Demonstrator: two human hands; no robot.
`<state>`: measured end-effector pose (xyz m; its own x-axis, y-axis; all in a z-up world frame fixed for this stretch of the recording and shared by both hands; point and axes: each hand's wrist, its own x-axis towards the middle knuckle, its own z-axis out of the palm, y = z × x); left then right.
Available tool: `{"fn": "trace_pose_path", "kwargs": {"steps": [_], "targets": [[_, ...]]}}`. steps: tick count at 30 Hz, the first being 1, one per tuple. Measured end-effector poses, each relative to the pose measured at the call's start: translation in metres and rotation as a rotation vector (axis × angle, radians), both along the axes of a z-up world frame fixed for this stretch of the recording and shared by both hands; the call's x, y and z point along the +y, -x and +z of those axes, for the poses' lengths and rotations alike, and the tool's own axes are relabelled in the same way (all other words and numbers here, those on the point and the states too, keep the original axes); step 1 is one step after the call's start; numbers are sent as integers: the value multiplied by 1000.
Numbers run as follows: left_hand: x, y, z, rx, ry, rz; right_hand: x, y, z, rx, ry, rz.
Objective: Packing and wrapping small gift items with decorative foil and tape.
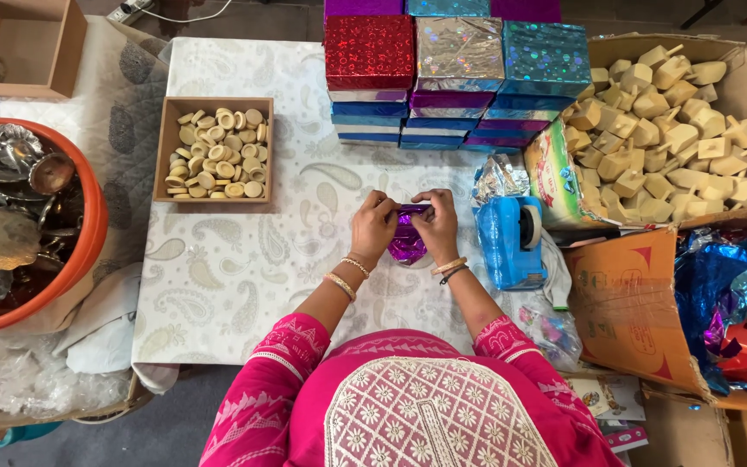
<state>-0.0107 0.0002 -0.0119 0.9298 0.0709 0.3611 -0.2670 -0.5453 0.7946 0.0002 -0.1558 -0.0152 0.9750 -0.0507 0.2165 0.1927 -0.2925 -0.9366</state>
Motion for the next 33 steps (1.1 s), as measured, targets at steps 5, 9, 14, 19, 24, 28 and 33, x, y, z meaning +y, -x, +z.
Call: {"fn": "trace_pose_path", "kwargs": {"steps": [5, 9, 14, 19, 24, 28, 33], "targets": [[1, 2, 2, 11, 9, -22, -1, -2, -12, -21, 96, -1], [3, 5, 5, -50, 4, -58, 0, -2, -13, -23, 103, -19], [6, 13, 8, -90, -64, -136, 1, 0, -11, -25, 97, -24], [6, 18, -6, -69, -216, -170, 0, 0, -9, -27, 90, -22], [9, 22, -5, -154, -351, -242, -5, 0, -12, -62, 134, 29], [14, 23, -2, -127, -373, -281, -8, 6, 7, -46, 209, 106], [17, 25, -7, -173, -539, -341, -15, 20, 39, -241, 621, 244]]}}
